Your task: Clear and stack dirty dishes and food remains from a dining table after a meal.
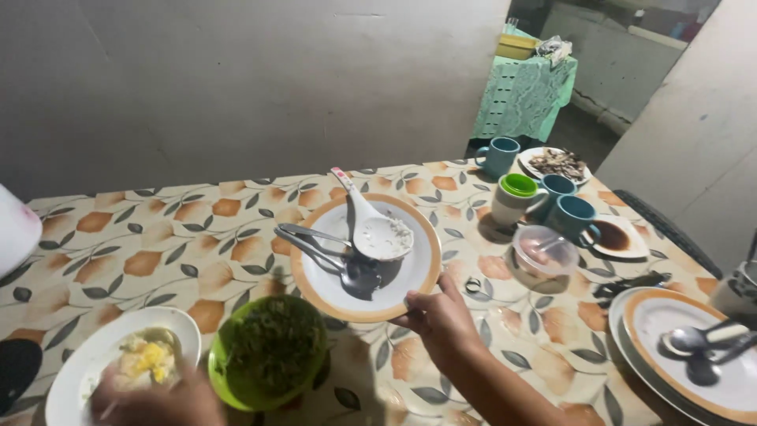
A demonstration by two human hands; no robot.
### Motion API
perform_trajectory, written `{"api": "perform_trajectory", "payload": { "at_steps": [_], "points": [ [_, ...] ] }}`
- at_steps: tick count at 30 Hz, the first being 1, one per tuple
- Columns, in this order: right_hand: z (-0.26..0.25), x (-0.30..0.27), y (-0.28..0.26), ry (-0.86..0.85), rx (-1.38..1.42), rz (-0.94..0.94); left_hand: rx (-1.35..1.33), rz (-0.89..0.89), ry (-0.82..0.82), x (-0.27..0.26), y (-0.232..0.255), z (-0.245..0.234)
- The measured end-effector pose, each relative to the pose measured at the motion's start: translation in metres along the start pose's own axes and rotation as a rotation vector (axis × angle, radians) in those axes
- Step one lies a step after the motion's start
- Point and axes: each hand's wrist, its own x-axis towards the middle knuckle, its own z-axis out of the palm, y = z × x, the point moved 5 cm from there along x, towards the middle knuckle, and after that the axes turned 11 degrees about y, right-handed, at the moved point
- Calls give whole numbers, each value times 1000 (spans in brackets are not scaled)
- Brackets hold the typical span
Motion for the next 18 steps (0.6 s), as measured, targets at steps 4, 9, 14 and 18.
{"api": "perform_trajectory", "payload": {
  "at_steps": [4, 9, 14, 18],
  "points": [
    [-68, -19, -18, 60, -88, 22, -190, 235, -147, -21, 194, 60],
    [-154, -26, -48, 26, -162, -7, -301, 341, -549, -82, 326, 87],
    [-233, -18, -66, 14, -184, -19, -150, 597, -917, -147, 387, 101],
    [-286, -14, -63, 41, -196, 33, -54, 715, -1152, -204, 379, 106]
  ]
}}
